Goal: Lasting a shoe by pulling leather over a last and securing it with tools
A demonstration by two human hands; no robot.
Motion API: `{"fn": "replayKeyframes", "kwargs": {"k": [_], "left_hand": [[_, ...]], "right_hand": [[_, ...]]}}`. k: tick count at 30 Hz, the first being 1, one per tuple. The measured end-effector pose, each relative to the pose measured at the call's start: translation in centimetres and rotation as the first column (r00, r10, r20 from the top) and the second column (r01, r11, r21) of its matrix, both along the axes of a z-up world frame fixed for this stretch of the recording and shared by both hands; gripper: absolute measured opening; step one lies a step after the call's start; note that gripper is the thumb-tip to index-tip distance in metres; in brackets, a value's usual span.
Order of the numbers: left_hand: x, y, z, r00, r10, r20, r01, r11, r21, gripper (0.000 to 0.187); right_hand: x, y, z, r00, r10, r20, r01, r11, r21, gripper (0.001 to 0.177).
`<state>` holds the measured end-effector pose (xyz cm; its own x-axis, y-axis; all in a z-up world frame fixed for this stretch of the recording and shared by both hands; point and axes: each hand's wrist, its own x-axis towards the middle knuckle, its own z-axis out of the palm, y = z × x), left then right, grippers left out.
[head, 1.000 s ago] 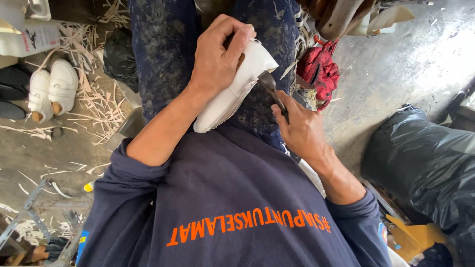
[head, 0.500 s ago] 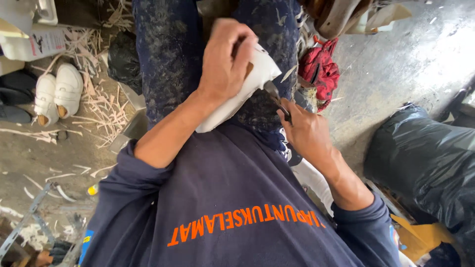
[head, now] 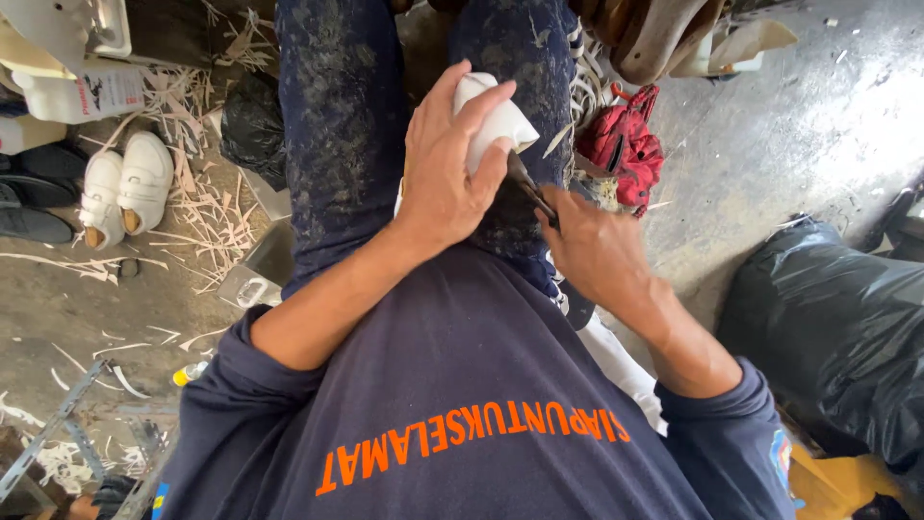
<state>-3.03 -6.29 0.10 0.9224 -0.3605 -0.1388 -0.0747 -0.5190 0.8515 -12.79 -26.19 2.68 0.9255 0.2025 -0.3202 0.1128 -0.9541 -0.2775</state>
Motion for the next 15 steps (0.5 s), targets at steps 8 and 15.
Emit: {"fn": "replayKeyframes", "kwargs": {"k": [8,15], "left_hand": [[0.5,1.3,0.4,0.983,-0.167,-0.072,0.163,0.985,-0.058,0.049],[1.1,1.3,0.9,0.972,-0.193,-0.137,0.181,0.979,-0.092,0.049]], "right_hand": [[3.7,-1.8,3.6,0.938,0.14,-0.316,-0.04,0.952,0.304,0.038],[8.2,-3.2,4.4,0.871,0.257,-0.42,-0.137,0.946,0.293,0.047]]}}
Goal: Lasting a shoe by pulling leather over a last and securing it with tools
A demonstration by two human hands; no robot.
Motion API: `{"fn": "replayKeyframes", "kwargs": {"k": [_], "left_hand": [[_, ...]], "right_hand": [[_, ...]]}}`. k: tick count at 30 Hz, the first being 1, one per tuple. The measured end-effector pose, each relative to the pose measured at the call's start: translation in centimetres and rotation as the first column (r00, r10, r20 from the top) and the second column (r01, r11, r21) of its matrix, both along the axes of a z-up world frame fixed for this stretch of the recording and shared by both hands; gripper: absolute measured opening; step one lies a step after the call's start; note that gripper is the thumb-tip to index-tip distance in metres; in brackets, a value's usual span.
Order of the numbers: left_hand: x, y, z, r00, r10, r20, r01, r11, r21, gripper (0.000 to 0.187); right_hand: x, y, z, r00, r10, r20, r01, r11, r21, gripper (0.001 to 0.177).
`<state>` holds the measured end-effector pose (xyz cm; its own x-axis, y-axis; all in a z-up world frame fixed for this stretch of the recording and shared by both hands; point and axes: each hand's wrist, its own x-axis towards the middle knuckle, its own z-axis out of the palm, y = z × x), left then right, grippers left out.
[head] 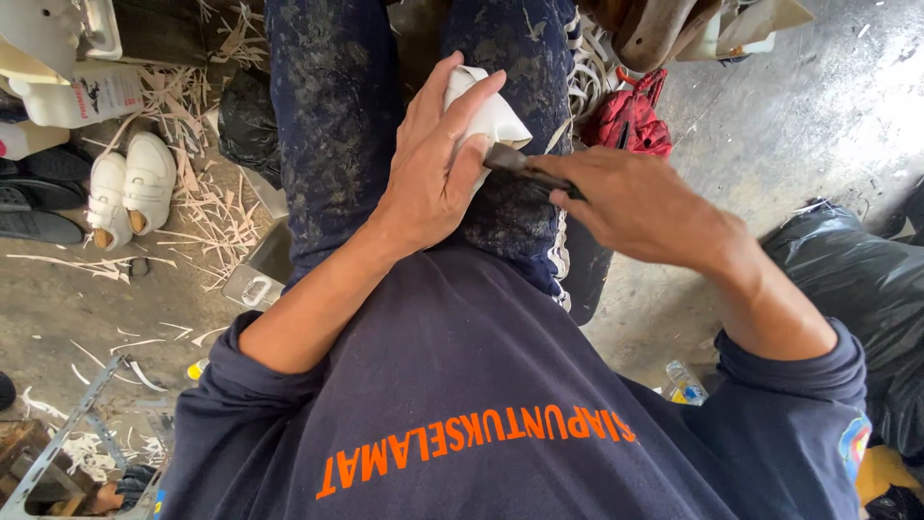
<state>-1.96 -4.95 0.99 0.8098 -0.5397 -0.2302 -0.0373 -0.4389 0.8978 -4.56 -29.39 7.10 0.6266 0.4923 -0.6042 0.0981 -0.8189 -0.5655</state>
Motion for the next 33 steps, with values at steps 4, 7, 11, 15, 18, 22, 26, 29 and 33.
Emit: {"fn": "replayKeyframes", "kwargs": {"k": [4,7,11,15,18,22,26,29,33], "left_hand": [[0.1,0.0,-0.7,0.999,0.033,-0.013,-0.033,0.999,-0.019,0.048],[0.4,0.1,-1.0,0.999,0.043,-0.009,-0.044,0.998,-0.052,0.045],[0.4,-0.1,-0.8,0.998,0.056,0.002,-0.056,0.997,-0.06,0.041],[0.1,-0.3,-1.1,0.995,0.051,0.088,-0.045,0.997,-0.069,0.041],[-0.5,-0.6,-0.8,0.992,0.031,0.121,-0.028,0.999,-0.027,0.039],[-0.6,-1.1,-0.7,0.989,0.047,0.143,-0.051,0.998,0.027,0.041],[-0.4,-0.8,-0.7,0.989,0.123,0.08,-0.123,0.992,-0.005,0.035],[0.3,-0.2,0.1,0.996,0.086,0.01,-0.084,0.991,-0.101,0.034],[0.6,0.1,-0.9,0.996,0.08,0.049,-0.073,0.99,-0.122,0.04]], "right_hand": [[0.5,-1.3,-0.5,0.997,-0.039,-0.071,0.042,0.998,0.044,0.039],[-1.7,-1.5,-2.7,0.987,-0.051,0.152,0.043,0.998,0.056,0.033],[-4.1,-1.1,-4.6,0.865,-0.084,0.495,0.065,0.996,0.056,0.02],[-6.0,-0.5,-4.8,0.859,-0.095,0.503,0.084,0.995,0.045,0.021],[-8.1,0.8,-3.9,0.909,-0.026,0.416,0.129,0.967,-0.221,0.022],[-8.8,1.4,-4.2,0.93,0.036,0.367,0.117,0.916,-0.384,0.029],[-7.8,1.5,-4.5,0.859,0.079,0.507,0.092,0.949,-0.303,0.024],[-5.2,0.8,-3.0,0.931,-0.123,0.345,0.146,0.988,-0.042,0.024],[-3.3,1.4,-2.1,0.931,-0.322,-0.175,0.334,0.941,0.046,0.03]]}}
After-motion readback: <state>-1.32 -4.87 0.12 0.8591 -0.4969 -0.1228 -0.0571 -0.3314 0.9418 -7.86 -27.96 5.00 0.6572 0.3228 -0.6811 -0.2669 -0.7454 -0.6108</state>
